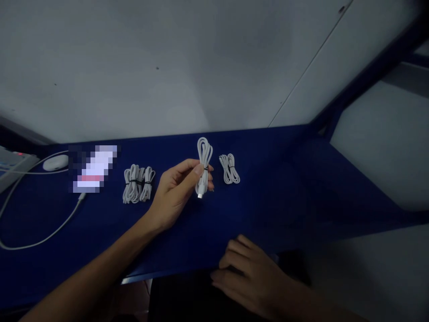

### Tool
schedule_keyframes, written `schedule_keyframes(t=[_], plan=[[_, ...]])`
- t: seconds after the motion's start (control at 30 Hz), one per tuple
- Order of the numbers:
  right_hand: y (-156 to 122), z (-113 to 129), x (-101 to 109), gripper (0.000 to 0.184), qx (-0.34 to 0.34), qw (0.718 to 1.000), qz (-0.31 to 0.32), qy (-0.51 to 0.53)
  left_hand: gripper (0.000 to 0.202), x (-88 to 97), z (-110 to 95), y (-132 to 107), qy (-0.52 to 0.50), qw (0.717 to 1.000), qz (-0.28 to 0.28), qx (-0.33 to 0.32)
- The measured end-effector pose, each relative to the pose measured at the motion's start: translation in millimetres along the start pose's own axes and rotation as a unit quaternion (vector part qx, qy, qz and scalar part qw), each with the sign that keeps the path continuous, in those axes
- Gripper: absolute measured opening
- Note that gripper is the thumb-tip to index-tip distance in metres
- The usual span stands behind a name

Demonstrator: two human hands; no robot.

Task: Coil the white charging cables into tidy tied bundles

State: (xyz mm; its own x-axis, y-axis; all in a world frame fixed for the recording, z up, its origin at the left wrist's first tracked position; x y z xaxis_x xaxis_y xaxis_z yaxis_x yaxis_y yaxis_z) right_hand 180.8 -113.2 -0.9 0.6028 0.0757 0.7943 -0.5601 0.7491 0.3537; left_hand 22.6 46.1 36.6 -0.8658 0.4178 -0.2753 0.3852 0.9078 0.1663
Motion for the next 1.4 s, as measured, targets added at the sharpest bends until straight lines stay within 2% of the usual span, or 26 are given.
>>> schedule_keyframes(t=[0.07,0.1,0.17,0.27,0.3,0.4,0.6,0.83,1.03,1.2,1.3,1.4], plan=[[11,-2,12,0.006,-0.026,0.999,-0.010,0.040,0.019,-0.6,-1,-1,0.013,1.000,-0.001,-0.008],[18,-3,20,0.009,-0.043,0.997,-0.036,0.056,0.019,-1.4,-2,-2,0.023,1.000,0.001,-0.012],[34,-6,41,0.013,-0.093,0.984,-0.126,0.088,0.020,-3.7,-4,-4,0.051,0.999,0.008,-0.017],[59,-11,65,0.012,-0.198,0.947,-0.233,0.100,0.019,-6.6,-8,-8,0.108,0.993,0.010,-0.039],[67,-11,70,0.012,-0.217,0.935,-0.264,0.093,0.018,-7.2,-9,-10,0.124,0.991,0.010,-0.054],[87,-11,72,0.015,-0.243,0.919,-0.295,0.098,0.015,-7.8,-11,-14,0.175,0.978,0.006,-0.110],[97,-10,67,0.014,-0.247,0.907,-0.326,0.097,0.018,-7.5,-13,-17,0.220,0.963,-0.007,-0.153],[98,-12,70,0.015,-0.232,0.911,-0.331,0.083,0.013,-11.6,-16,-18,0.212,0.966,-0.016,-0.147],[100,-18,71,0.015,-0.199,0.923,-0.320,0.077,0.018,-12.8,-15,-18,0.174,0.977,0.003,-0.121],[100,-12,71,0.015,-0.186,0.925,-0.330,0.035,0.016,-9.3,-16,-17,0.219,0.959,-0.006,-0.178],[97,-10,73,0.012,-0.230,0.917,-0.318,0.075,0.017,-8.8,-18,-18,0.265,0.938,-0.007,-0.223],[92,-16,72,0.003,-0.319,0.884,-0.272,0.208,0.018,-8.9,-22,-20,0.311,0.910,-0.016,-0.275]])
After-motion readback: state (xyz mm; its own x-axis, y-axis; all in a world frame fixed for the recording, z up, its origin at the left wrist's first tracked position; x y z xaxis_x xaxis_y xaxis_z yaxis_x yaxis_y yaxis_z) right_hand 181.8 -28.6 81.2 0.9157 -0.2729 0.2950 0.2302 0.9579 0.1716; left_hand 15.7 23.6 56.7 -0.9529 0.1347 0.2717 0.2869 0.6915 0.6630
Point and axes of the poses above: each hand's wrist, its own y-axis towards the middle knuckle, its own x-axis out of the back of the hand, z = x × y, the point moved 4 cm from there along y, towards the middle knuckle, and after that the axes turned 4 degrees about -x, right-handed, at the moved point
